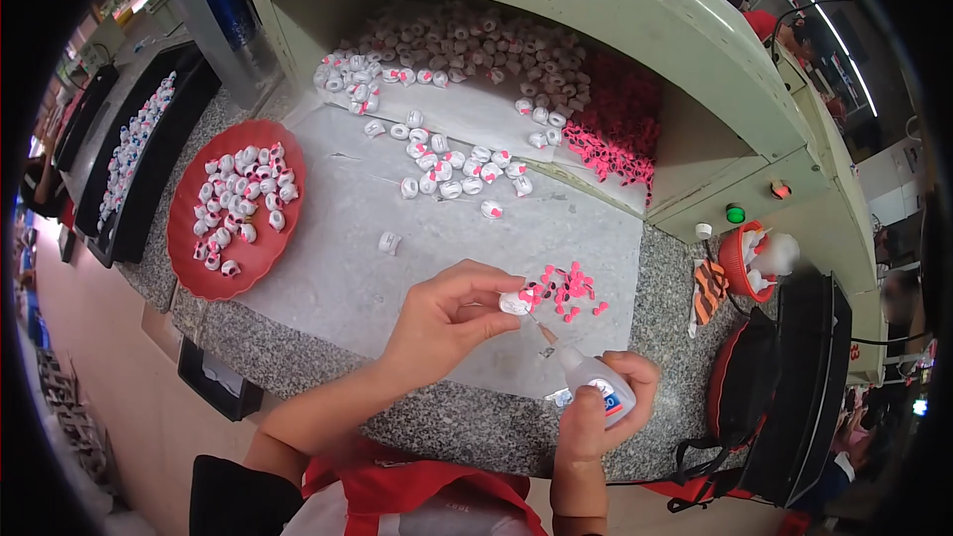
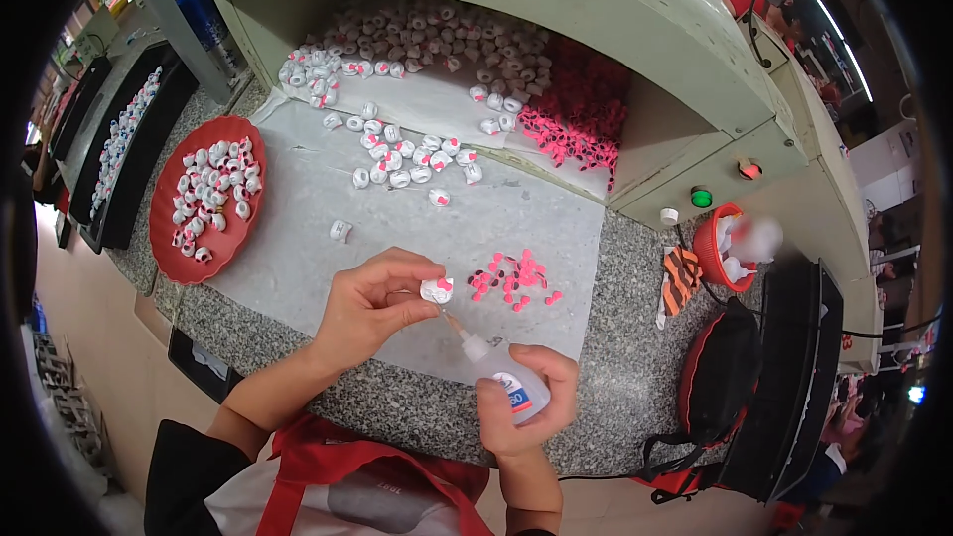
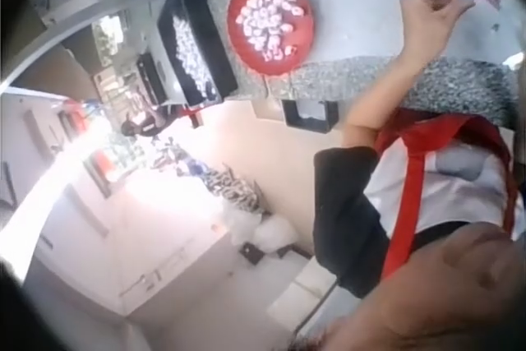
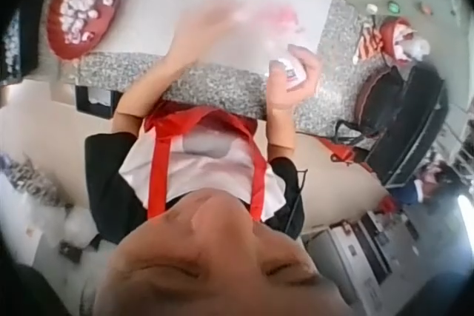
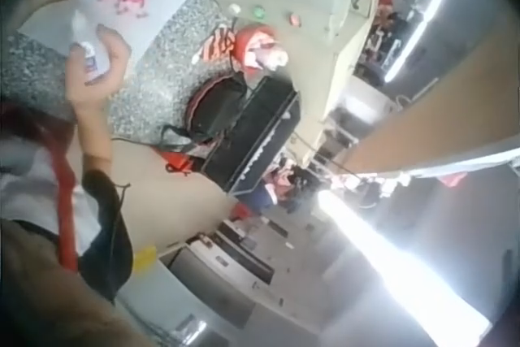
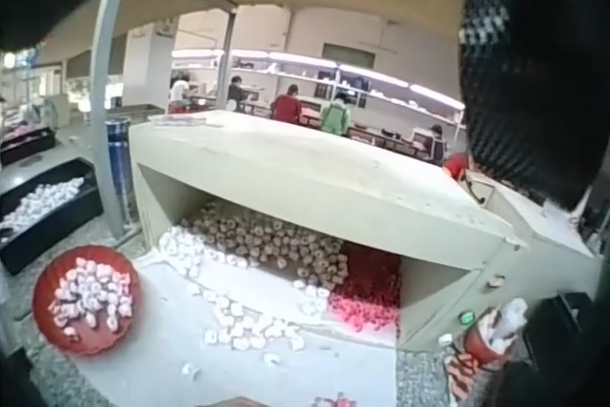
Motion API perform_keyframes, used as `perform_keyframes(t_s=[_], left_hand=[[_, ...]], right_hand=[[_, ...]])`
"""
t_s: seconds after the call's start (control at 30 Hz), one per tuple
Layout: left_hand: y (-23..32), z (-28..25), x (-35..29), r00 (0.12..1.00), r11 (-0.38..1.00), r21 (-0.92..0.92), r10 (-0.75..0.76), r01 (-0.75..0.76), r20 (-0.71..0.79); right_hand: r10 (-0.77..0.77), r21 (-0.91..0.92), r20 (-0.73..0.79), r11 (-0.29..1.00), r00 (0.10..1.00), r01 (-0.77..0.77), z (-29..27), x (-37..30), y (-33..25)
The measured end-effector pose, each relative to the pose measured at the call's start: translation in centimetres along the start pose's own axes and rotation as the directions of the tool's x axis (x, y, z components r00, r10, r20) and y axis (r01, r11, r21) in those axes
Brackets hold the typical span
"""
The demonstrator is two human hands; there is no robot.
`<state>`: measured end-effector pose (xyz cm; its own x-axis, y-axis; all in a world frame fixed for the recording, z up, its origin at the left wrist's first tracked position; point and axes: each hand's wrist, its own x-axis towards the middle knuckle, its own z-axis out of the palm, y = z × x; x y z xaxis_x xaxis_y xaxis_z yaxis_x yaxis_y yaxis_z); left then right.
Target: Attaching small pink bows to white plastic toy heads using glue.
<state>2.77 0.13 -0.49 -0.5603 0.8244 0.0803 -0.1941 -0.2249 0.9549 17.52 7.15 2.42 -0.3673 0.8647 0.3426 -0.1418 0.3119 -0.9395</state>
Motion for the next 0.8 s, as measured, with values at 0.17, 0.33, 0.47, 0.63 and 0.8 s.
perform_keyframes(t_s=[0.17, 0.33, 0.47, 0.63, 0.8], left_hand=[[0.73, 0.77, -0.43, 0.994, 0.967, 0.243, 0.095, -0.078, -0.059], [0.5, 0.67, -0.35, 0.992, 0.976, 0.194, 0.111, -0.098, -0.057], [0.57, 0.55, -0.4, 0.977, 0.924, 0.328, 0.212, -0.197, -0.01], [0.63, 0.91, -0.66, 0.986, 0.961, 0.244, 0.149, -0.126, -0.077], [0.61, 0.69, -0.59, 0.976, 0.924, 0.324, 0.219, -0.203, -0.013]], right_hand=[[-0.147, -0.294, 0.173, 0.936, 0.974, 0.194, -0.71, -0.62, -0.03], [-0.292, -0.289, 0.238, 0.889, 0.926, 0.354, -0.67, 0.15, 0.59], [-0.262, -0.267, 0.228, 0.91, 0.938, 0.319, -0.58, 0.03, 0.44], [-0.27, -0.28, 0.234, 0.901, 0.934, 0.33, -0.69, -0.02, 0.57], [-0.289, -0.291, 0.237, 0.89, 0.927, 0.352, -0.65, 0.16, 0.47]])
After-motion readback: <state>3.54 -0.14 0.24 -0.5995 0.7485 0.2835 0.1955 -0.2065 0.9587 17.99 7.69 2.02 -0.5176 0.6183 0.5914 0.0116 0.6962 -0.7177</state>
